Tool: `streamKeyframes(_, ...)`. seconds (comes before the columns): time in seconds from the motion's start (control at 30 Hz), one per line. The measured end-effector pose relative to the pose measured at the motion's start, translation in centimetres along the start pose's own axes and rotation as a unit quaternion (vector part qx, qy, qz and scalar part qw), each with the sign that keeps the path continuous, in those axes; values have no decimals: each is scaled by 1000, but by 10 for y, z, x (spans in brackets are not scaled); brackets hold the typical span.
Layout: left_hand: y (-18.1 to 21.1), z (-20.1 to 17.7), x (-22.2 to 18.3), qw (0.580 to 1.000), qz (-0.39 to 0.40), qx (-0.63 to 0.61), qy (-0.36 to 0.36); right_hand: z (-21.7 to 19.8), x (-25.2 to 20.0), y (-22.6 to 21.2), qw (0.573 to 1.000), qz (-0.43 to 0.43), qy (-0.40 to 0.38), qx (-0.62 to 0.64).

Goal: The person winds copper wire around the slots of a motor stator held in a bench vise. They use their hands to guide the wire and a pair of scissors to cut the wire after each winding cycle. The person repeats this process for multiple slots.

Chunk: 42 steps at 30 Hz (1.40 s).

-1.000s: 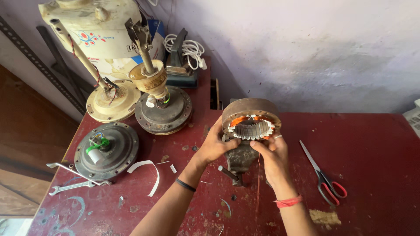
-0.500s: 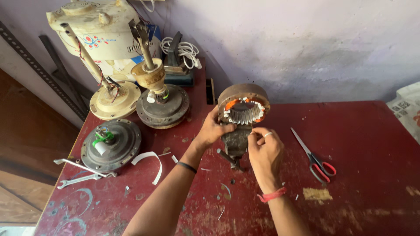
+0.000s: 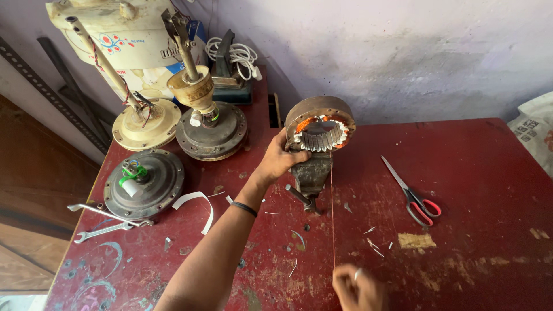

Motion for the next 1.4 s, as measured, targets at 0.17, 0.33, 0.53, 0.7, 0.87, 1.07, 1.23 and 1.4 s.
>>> streamKeyframes(0.17,7,3,-3,1000,-9,1,-5,-45,12,-24,977,69,-155,-130)
streamKeyframes(0.33,28,5,-7,999,7,21,-33,-97,87,-131,988,-67,136,2)
streamKeyframes(0.53,28,10,-2,998,58,21,-26,-69,134,-212,950,-191,246,13)
streamKeyframes(0.7,12,8,0,998,61,6,-8,-66,140,-213,944,-186,274,0)
streamKeyframes(0.87,9,3,-3,997,62,-40,-12,-70,149,-212,953,-175,245,18)
streamKeyframes(1.07,4,1,-2,999,42,-16,0,-70,158,-213,966,-140,218,11)
streamKeyframes(1.23,-1,-1,-2,997,49,58,18,-69,155,-208,969,-131,210,19)
streamKeyframes(1.4,-4,-3,0,996,56,64,16,-67,151,-190,973,-120,195,21)
Point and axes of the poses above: each hand's wrist, its own x-axis towards the middle knuckle, its own z-axis out of the palm, y = z × x, the point moved 3 cm from there along x, towards the middle knuckle, and after that the axes turned 2 degrees about -x, right-handed, at the moved point
